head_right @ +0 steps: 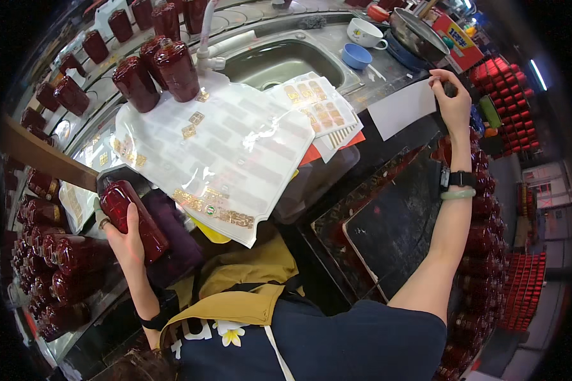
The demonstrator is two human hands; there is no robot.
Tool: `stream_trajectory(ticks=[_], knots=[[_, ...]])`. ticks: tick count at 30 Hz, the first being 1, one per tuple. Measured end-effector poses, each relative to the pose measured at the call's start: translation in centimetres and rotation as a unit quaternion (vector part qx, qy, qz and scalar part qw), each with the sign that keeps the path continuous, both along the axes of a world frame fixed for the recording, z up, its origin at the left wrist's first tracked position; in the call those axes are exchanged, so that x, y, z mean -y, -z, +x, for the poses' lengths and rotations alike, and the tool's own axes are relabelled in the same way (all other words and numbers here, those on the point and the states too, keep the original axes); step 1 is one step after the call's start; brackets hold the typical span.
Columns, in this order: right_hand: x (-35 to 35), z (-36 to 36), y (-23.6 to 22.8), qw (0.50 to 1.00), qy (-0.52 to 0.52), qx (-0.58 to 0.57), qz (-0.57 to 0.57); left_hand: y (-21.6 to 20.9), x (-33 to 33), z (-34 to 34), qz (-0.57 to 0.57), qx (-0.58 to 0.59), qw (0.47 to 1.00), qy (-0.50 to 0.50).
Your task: Applying decorative labels and gold bands to red glass liquor bottles at a manufacturing workstation.
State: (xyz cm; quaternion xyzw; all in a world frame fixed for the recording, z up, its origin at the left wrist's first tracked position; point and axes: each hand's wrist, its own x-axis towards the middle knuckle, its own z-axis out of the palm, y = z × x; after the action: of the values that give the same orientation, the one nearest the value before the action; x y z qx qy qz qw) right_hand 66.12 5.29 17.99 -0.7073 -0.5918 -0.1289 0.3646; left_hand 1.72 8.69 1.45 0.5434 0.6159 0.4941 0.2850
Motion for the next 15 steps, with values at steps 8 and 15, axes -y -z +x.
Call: stream_trajectory(ticks=[8, 15], knots=[[-1.5, 2.6, 10.3, 0.978, -0.027, 0.004, -0.205, 0.0, 0.0, -0.1, 0.008, -0.015, 1.0, -0.012], [-1.1, 3.2, 15.5, 0.971, -0.037, -0.067, -0.228, -0.1, 0.2, -0.3, -0.045, -0.013, 0.999, -0.001]])
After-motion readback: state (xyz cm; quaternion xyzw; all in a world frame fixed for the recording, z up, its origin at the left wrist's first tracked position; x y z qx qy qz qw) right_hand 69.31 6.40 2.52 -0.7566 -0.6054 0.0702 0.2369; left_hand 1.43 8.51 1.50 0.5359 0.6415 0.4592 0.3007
